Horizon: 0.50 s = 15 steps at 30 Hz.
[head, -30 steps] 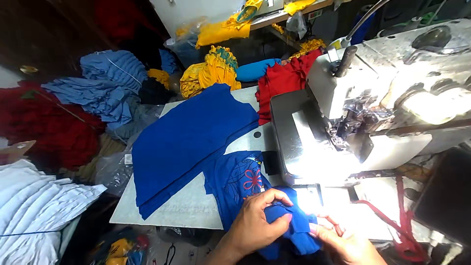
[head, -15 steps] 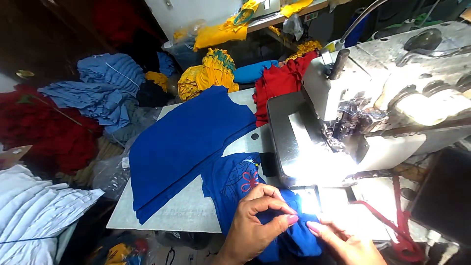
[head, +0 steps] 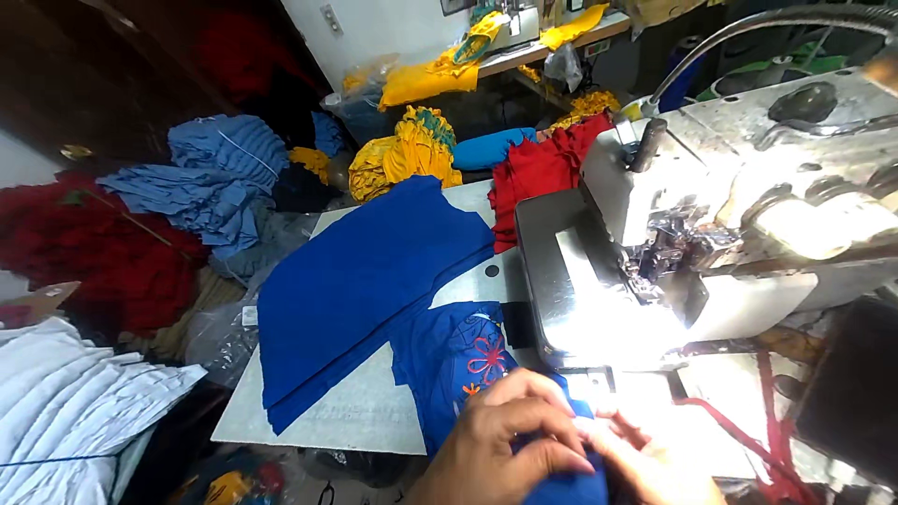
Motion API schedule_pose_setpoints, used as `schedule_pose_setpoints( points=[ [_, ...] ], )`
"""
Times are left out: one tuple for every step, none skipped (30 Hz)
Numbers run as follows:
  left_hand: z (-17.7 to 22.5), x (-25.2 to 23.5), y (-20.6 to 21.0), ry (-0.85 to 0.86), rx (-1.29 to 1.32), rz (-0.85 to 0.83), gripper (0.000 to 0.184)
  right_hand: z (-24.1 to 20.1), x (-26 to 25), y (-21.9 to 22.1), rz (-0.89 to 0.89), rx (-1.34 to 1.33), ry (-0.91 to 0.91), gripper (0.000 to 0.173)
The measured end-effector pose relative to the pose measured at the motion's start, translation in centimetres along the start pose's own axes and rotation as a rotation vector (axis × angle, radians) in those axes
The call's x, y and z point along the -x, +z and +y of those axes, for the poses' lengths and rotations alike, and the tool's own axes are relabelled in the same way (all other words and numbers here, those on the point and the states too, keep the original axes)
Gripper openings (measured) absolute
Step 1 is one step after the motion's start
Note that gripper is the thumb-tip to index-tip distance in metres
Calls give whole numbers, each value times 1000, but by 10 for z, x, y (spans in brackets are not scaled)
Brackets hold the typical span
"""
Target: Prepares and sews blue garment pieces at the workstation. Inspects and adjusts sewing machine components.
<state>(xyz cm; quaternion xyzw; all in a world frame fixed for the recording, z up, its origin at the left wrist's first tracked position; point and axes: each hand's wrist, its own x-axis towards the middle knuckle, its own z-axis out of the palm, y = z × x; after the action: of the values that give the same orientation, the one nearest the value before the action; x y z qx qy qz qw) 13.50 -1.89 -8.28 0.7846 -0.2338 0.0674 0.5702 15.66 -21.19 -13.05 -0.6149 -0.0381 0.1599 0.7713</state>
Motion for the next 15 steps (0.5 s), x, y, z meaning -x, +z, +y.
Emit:
schedule_pose_setpoints(
  points=[
    [-22, 6, 4, -79, 11, -5, 20, 5, 3, -2, -9, 47, -58, 11],
    [-38, 12, 7, -147, 75, -30, 20, 8, 5, -4, -42, 80, -128, 12],
    [-47, 17, 8, -184, 169, -72, 19, 8, 8, -6, -79, 99, -190, 14],
    [-51, 19, 7, -183, 242, -102, 16, 7, 9, -8, -110, 116, -248, 16],
    [-49, 17, 5, -147, 251, -101, 13, 3, 9, -9, -126, 129, -289, 17],
    [-43, 11, -1, -78, 179, -70, 12, -5, 9, -8, -116, 134, -322, 17],
    [-31, 3, -10, 9, 58, -23, 12, -14, 10, -6, -85, 134, -340, 17],
    [-15, -5, -19, 94, -59, 17, 12, -23, 12, -4, -58, 119, -337, 19],
    [1, -12, -27, 172, -162, 41, 12, -29, 13, -2, -33, 100, -319, 21],
    [12, -16, -32, 226, -235, 49, 13, -28, 13, 0, -6, 90, -292, 21],
    [14, -18, -33, 242, -267, 51, 12, -21, 10, 1, 18, 79, -253, 18],
    [6, -17, -29, 221, -256, 52, 12, -9, 8, 2, 45, 50, -192, 14],
    [-7, -13, -22, 176, -199, 47, 11, 4, 6, 2, 73, 12, -124, 11],
    [-21, -7, -14, 112, -125, 33, 12, 15, 5, 2, 95, -17, -80, 10],
    [-31, -1, -6, 49, -55, 4, 14, 23, 5, 1, 107, -27, -57, 10]
  ],
)
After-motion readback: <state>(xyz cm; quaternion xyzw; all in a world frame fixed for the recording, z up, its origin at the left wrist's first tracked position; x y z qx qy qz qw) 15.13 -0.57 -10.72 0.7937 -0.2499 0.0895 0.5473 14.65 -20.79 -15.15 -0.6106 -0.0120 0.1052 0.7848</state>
